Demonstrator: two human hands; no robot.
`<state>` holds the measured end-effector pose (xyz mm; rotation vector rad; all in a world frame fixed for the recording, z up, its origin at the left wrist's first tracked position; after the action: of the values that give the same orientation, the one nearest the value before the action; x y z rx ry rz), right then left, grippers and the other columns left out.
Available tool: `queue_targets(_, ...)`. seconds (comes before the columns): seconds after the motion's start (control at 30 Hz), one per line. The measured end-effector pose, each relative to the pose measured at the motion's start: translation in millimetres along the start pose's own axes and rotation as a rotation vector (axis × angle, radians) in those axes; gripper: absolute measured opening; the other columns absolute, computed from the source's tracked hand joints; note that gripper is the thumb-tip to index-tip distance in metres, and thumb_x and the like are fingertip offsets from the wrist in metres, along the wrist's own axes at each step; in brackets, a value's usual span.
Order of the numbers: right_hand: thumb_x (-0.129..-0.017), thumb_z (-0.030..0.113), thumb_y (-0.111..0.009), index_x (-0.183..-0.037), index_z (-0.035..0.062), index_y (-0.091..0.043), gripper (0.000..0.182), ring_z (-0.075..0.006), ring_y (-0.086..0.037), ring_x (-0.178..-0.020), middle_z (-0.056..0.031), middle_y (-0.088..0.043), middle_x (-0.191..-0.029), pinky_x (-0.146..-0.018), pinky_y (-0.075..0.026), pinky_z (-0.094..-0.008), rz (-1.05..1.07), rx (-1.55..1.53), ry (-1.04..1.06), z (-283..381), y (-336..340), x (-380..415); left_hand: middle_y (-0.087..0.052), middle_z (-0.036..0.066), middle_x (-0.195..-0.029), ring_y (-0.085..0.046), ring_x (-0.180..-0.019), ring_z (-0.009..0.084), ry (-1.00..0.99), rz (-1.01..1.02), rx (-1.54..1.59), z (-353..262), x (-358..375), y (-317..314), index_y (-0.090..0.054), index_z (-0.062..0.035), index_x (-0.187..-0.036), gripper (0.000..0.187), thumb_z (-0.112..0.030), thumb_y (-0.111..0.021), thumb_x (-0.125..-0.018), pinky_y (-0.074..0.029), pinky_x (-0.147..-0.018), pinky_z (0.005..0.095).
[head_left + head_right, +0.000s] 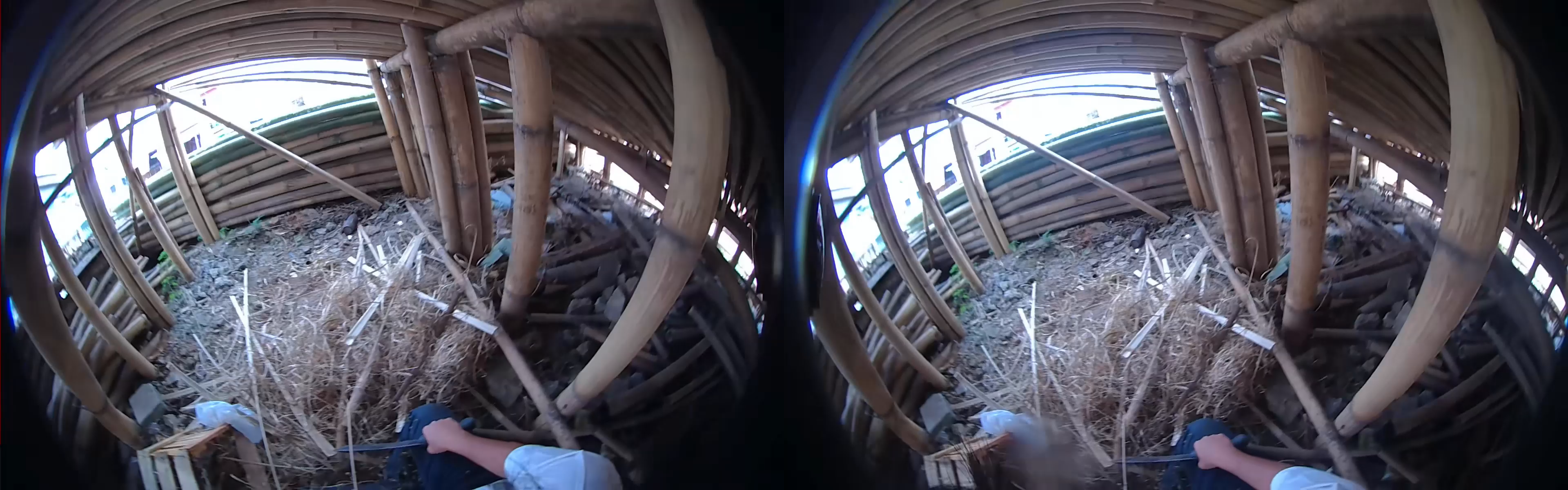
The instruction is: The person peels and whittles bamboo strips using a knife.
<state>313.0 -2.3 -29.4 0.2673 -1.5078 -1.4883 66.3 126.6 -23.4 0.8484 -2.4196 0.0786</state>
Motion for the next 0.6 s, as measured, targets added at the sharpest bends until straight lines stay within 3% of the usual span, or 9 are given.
queue_targets(0.03, -0.069, 0.023, -0.066, -0.092, 0.0045, -0.072, 0.03, -0.0311, -0.069, -0.09, -0.0159, -0.071, -0.094, -0.076, -0.056, -0.0435, 0.009, 0.014, -0.023, -7.6, -0.7, 1.0, -0.067, 0.006, -0.076, -0.059, -0.062, 0.0159, 0.001, -0.02, -0.013, 14.2, -7.5, -2.3, -0.067, -0.0029, -0.091, 0.023, -0.025, -0.07, -0.087, -0.051, -0.072, 0.0309)
queue_targets(0.1, -0.07, 0.024, -0.067, -0.094, 0.0063, -0.073, 0.03, -0.0294, -0.069, -0.091, -0.014, -0.071, -0.096, -0.077, -0.055, -0.0422, 0.021, 0.024, -0.039, -12.1, -0.3, 2.9, -0.07, 0.01, -0.087, -0.064, -0.079, 0.019, -0.389, 0.075, -0.064, 30.5, -34.8, 0.3, -0.068, -0.0007, -0.104, 0.03, -0.02, -0.071, -0.082, -0.052, -0.07, 0.0334)
queue_targets(0.3, -0.07, 0.022, -0.067, -0.092, 0.0065, -0.073, 0.028, -0.0289, -0.07, -0.09, -0.0138, -0.071, -0.095, -0.077, -0.055, -0.0407, -0.005, 0.014, -0.051, -12.5, 1.7, 4.8, -0.069, 0.008, -0.087, -0.063, -0.078, 0.0175, -0.338, 0.039, -0.149, 68.4, -53.9, 10.4, -0.068, -0.0008, -0.105, 0.03, -0.021, -0.072, -0.083, -0.051, -0.07, 0.0317)
queue_targets(0.4, -0.068, 0.02, -0.066, -0.087, 0.005, -0.073, 0.025, -0.0298, -0.07, -0.084, -0.0148, -0.072, -0.088, -0.074, -0.055, -0.0415, -0.078, 0.003, -0.027, -14.1, -0.9, 3.8, -0.069, 0.007, -0.087, -0.062, -0.076, 0.0185, -0.396, 0.0, -0.196, 22.4, -25.3, 2.2, -0.068, -0.0017, -0.102, 0.025, -0.022, -0.065, -0.088, -0.051, -0.069, 0.0347)
queue_targets(0.47, -0.068, 0.02, -0.066, -0.087, 0.0048, -0.073, 0.025, -0.0293, -0.07, -0.085, -0.0149, -0.072, -0.09, -0.074, -0.055, -0.041, -0.062, 0.012, -0.034, -15.2, -2.8, 3.1, -0.063, 0.009, -0.068, -0.06, -0.063, 0.0182, -0.167, -0.047, -0.352, 39.2, -35.3, 10.7, -0.06, 0.0015, -0.08, 0.034, -0.027, -0.078, -0.075, -0.049, -0.062, 0.0342)
queue_targets(0.53, -0.068, 0.02, -0.067, -0.087, 0.0052, -0.073, 0.025, -0.0291, -0.07, -0.084, -0.0151, -0.071, -0.089, -0.074, -0.055, -0.0403, -0.078, -0.001, -0.038, -16.1, -5.1, 1.9, -0.071, 0.006, -0.087, -0.064, -0.078, 0.0116, -0.207, 0.012, -0.354, 66.0, -53.2, 14.2, -0.067, 0.0007, -0.1, 0.025, -0.017, -0.073, -0.083, -0.051, -0.072, 0.0294)
queue_targets(0.6, -0.068, 0.02, -0.068, -0.087, 0.0056, -0.073, 0.025, -0.0286, -0.07, -0.085, -0.0145, -0.072, -0.09, -0.074, -0.056, -0.0401, -0.086, 0.017, -0.038, -17.3, -7.6, -0.6, -0.07, 0.006, -0.085, -0.062, -0.076, 0.011, -0.184, -0.002, -0.352, 75.2, -57.1, 17.4, -0.067, 0.0011, -0.097, 0.023, -0.015, -0.074, -0.082, -0.05, -0.07, 0.0289)
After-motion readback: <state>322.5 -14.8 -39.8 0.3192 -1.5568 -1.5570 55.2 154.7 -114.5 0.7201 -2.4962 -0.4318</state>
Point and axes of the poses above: each hand's wrist, its own x-axis away from the middle knuckle, its own y-axis out of the back of the hand, z = x × y, the point moved 7 cm from there along -x, towards the middle knuckle
